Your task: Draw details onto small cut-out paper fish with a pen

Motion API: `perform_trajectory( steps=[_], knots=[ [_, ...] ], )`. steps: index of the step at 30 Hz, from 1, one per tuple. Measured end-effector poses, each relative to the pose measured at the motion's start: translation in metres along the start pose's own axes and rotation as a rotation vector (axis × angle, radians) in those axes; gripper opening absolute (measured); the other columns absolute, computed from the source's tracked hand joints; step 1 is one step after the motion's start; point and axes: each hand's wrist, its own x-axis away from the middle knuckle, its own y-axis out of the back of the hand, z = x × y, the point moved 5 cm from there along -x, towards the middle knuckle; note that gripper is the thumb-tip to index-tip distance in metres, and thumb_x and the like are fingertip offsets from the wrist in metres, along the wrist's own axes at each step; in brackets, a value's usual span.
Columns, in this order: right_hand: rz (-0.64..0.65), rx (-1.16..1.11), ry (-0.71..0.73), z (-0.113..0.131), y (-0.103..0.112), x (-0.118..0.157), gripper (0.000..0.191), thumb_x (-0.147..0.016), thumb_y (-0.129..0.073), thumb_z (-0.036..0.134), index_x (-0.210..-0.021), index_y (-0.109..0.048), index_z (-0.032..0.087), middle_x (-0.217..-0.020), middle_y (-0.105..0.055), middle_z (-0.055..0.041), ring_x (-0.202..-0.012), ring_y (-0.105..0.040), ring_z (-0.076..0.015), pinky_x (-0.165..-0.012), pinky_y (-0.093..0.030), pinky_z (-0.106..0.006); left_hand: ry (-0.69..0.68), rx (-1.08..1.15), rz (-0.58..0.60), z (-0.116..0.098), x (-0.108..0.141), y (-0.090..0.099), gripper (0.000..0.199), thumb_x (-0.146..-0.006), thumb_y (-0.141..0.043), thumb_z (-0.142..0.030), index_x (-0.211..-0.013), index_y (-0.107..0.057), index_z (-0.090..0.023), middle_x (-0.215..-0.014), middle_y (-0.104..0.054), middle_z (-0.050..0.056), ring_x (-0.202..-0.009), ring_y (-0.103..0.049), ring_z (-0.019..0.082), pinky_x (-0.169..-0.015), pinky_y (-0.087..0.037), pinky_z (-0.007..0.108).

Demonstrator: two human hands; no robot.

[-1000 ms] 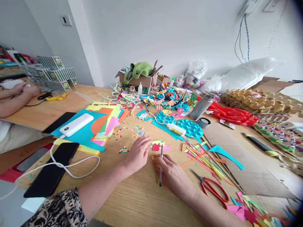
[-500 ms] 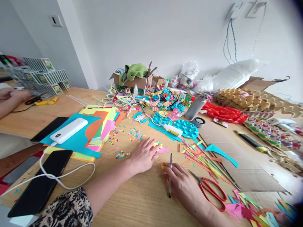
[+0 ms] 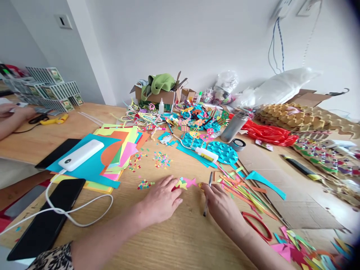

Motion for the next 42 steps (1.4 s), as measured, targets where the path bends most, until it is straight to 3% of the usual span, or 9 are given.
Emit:
perform_trajectory(
  steps=[4, 9, 14, 18, 22, 26, 32, 35, 42],
  knots=[
    [0.067, -0.113, -0.041, -0.007, -0.004, -0.025, 0.032, -0.085, -0.039, -0.003, -0.1, -0.062, 0.013, -0.079, -0.067, -0.0095, -0.082, -0.063, -0.0256, -0.067, -0.048, -0.033, -0.003, -0.001, 0.037, -0.007, 0.007, -0.001, 0.029, -0.098, -0.048, -0.035, -0.119, -0.062, -0.022, -0.139, -0.052, 0.009, -0.132, -0.044, 0.028, -0.112, -0.036, 0.047],
    [0.064, -0.281, -0.072, -0.016, -0.009, -0.054, 0.034, -0.084, -0.04, -0.002, -0.104, -0.063, 0.013, -0.09, -0.07, -0.0132, -0.093, -0.065, -0.0276, -0.073, -0.051, -0.035, 0.009, 0.024, 0.034, -0.008, 0.006, -0.002, 0.026, -0.098, -0.048, -0.033, -0.116, -0.062, -0.023, -0.136, -0.054, 0.007, -0.129, -0.045, 0.027, -0.111, -0.036, 0.047],
    [0.034, -0.375, -0.034, -0.021, -0.013, -0.068, 0.037, -0.084, -0.045, 0.0, -0.11, -0.062, 0.02, -0.109, -0.071, -0.0094, -0.108, -0.064, -0.0218, -0.087, -0.052, -0.033, 0.002, 0.042, 0.022, -0.008, 0.005, -0.002, 0.025, -0.098, -0.049, -0.034, -0.114, -0.063, -0.022, -0.134, -0.054, 0.007, -0.13, -0.044, 0.027, -0.113, -0.034, 0.047],
    [-0.053, -0.468, -0.02, -0.019, -0.005, -0.061, 0.032, -0.089, -0.045, 0.006, -0.11, -0.062, 0.021, -0.113, -0.068, -0.0097, -0.109, -0.064, -0.0207, -0.09, -0.052, -0.034, -0.003, 0.071, 0.031, -0.015, 0.009, 0.001, 0.026, -0.098, -0.048, -0.035, -0.116, -0.061, -0.023, -0.136, -0.053, 0.006, -0.132, -0.041, 0.027, -0.113, -0.032, 0.047],
    [-0.083, -0.541, 0.024, -0.01, 0.003, -0.048, 0.028, -0.087, -0.047, 0.007, -0.102, -0.065, 0.02, -0.1, -0.068, -0.0092, -0.091, -0.067, -0.0202, -0.077, -0.054, -0.031, 0.014, 0.095, 0.036, -0.025, 0.012, 0.005, 0.026, -0.097, -0.049, -0.037, -0.114, -0.062, -0.022, -0.132, -0.055, 0.007, -0.131, -0.042, 0.026, -0.113, -0.033, 0.045],
    [-0.047, -0.468, 0.052, -0.003, 0.003, -0.041, 0.026, -0.088, -0.045, 0.008, -0.099, -0.066, 0.018, -0.086, -0.067, -0.0086, -0.082, -0.065, -0.0208, -0.07, -0.053, -0.031, -0.009, 0.132, 0.034, -0.033, 0.014, 0.006, 0.029, -0.097, -0.05, -0.037, -0.121, -0.059, -0.023, -0.129, -0.059, 0.005, -0.128, -0.047, 0.024, -0.112, -0.036, 0.042],
    [-0.045, -0.346, 0.153, 0.0, 0.0, -0.038, 0.022, -0.091, -0.047, 0.013, -0.1, -0.066, 0.021, -0.079, -0.068, -0.0073, -0.087, -0.063, -0.0226, -0.074, -0.052, -0.031, 0.064, 0.047, -0.015, -0.019, 0.011, -0.001, 0.04, -0.097, -0.048, -0.038, -0.133, -0.052, -0.02, -0.146, -0.044, 0.014, -0.14, -0.034, 0.031, -0.112, -0.035, 0.052],
    [-0.055, -0.306, 0.156, 0.001, 0.0, -0.037, 0.022, -0.092, -0.047, 0.012, -0.1, -0.065, 0.021, -0.079, -0.068, -0.0073, -0.087, -0.061, -0.0226, -0.074, -0.052, -0.031, 0.008, 0.069, 0.017, -0.019, 0.01, -0.006, 0.039, -0.098, -0.048, -0.035, -0.131, -0.053, -0.018, -0.145, -0.047, 0.013, -0.138, -0.037, 0.029, -0.115, -0.032, 0.049],
    [-0.064, -0.26, 0.129, 0.0, -0.002, -0.035, 0.024, -0.089, -0.045, 0.004, -0.089, -0.065, 0.018, -0.076, -0.066, -0.0074, -0.082, -0.058, -0.0217, -0.069, -0.047, -0.028, -0.22, 0.25, 0.053, -0.043, 0.013, -0.002, 0.028, -0.098, -0.048, -0.027, -0.122, -0.058, -0.018, -0.128, -0.062, 0.005, -0.129, -0.047, 0.021, -0.116, -0.032, 0.039]
  ],
)
